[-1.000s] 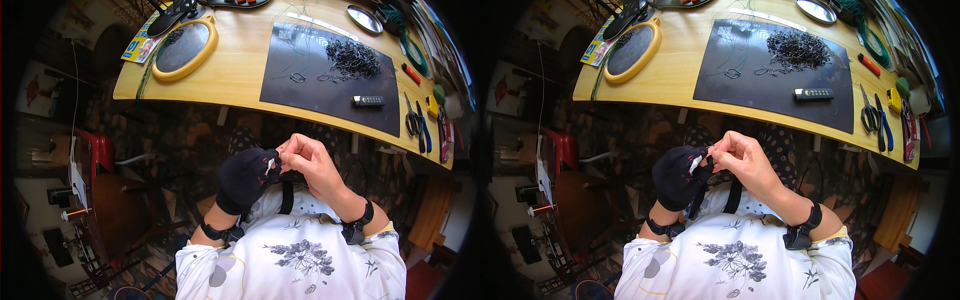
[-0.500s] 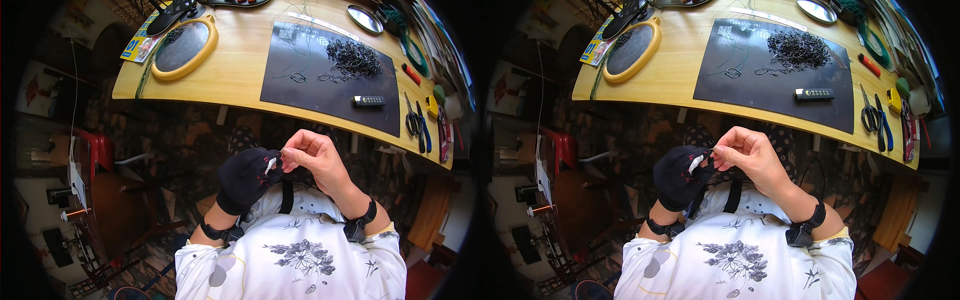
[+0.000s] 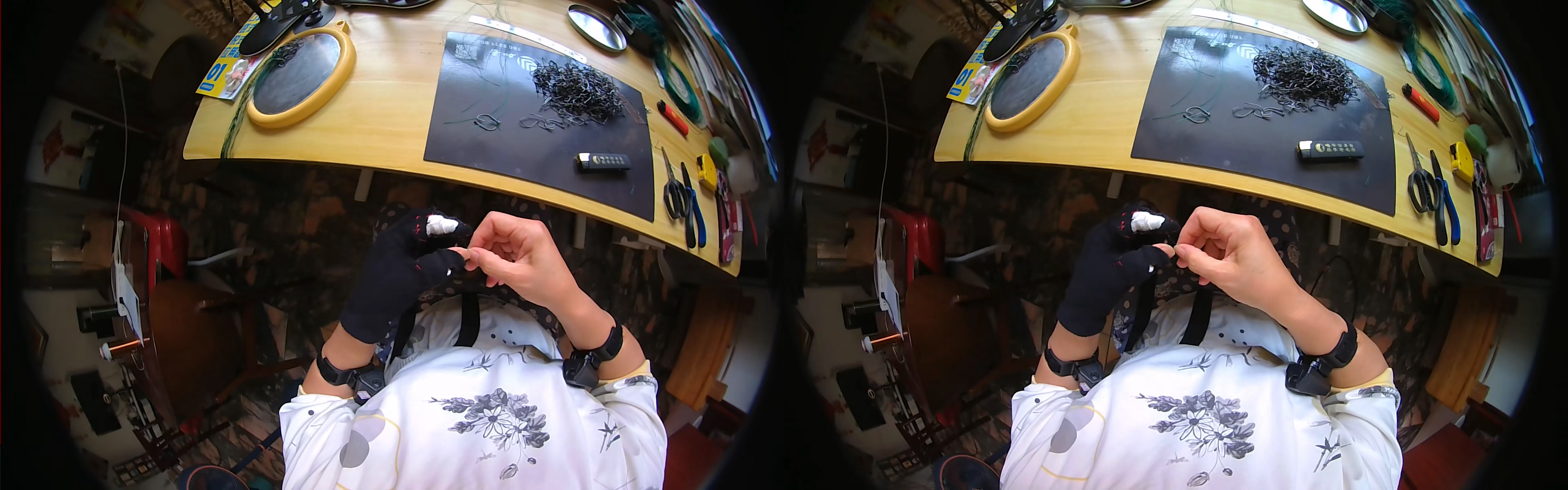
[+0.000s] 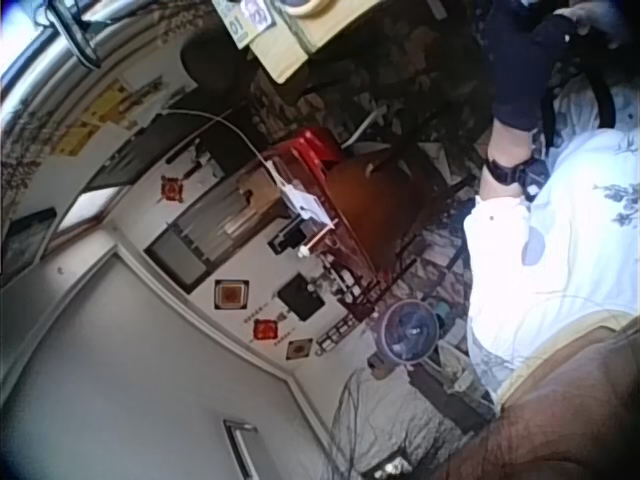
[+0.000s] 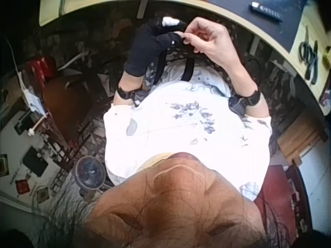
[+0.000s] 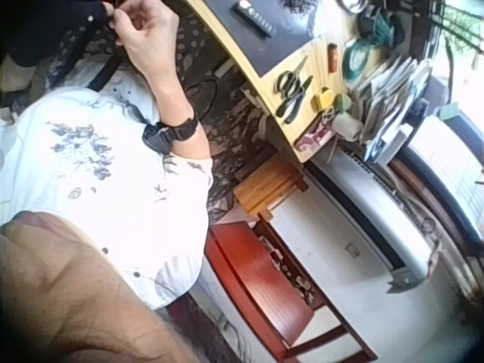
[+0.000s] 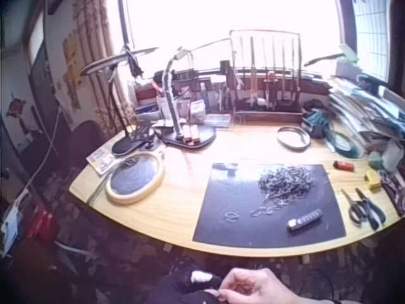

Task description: Assemble fishing rigs by threading swivels and beads onto wire/fishing line and using tools for cutting and crimping.

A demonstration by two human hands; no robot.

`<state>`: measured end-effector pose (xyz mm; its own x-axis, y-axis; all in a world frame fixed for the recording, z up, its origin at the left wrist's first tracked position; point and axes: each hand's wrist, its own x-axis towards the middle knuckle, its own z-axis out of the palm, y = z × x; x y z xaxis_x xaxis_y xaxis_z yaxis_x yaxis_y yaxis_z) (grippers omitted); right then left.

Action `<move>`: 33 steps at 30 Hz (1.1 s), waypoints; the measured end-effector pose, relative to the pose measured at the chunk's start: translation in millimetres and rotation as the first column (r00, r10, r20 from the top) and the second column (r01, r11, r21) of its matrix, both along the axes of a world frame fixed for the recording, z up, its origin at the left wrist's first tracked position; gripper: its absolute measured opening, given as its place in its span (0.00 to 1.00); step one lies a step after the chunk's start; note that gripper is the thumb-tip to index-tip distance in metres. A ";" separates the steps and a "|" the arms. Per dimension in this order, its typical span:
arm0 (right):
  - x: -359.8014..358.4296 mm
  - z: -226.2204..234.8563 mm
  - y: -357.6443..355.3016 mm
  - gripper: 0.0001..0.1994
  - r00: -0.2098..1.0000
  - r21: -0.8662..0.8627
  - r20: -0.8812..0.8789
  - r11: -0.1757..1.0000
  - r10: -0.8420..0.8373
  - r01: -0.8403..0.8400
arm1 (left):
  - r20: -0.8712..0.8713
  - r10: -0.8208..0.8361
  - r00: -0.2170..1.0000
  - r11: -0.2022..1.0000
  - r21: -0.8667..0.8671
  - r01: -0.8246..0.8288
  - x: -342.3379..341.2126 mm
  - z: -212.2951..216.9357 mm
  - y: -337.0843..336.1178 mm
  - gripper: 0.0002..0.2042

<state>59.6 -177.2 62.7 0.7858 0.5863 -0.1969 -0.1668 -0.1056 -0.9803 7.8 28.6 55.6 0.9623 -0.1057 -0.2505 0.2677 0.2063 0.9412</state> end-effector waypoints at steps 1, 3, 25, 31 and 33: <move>-0.1 0.5 -1.0 0.05 1.000 -0.024 0.013 1.000 0.005 -0.005 | 0.061 -0.023 0.998 0.998 0.064 0.019 2.1 -2.4 -0.3 0.11; -0.3 0.6 -2.0 0.06 0.999 -0.051 0.033 0.999 0.008 -0.006 | 0.139 -0.041 0.989 0.990 0.142 0.021 4.4 -7.3 -1.5 0.09; 0.6 -13.9 -16.8 0.05 0.968 0.227 -0.229 0.961 -0.105 0.158 | -0.017 0.597 0.802 0.729 -0.406 -0.552 -5.7 -33.8 34.2 0.02; -5.8 -21.5 -5.8 0.08 0.882 0.271 -0.426 0.902 -0.201 0.336 | 0.224 0.277 0.934 0.809 0.470 -0.353 -21.6 -59.0 -7.9 0.08; -7.4 -22.9 -3.2 0.08 0.871 0.248 -0.440 0.903 -0.217 0.350 | 0.327 0.051 0.944 0.784 0.572 -0.241 -24.3 -60.2 -14.1 0.08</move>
<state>52.2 -180.4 39.8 0.8223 0.4323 -0.3700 -0.5192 0.3038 -0.7989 -16.5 14.5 -4.6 0.9904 0.1216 0.0659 -0.0108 -0.4069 0.9134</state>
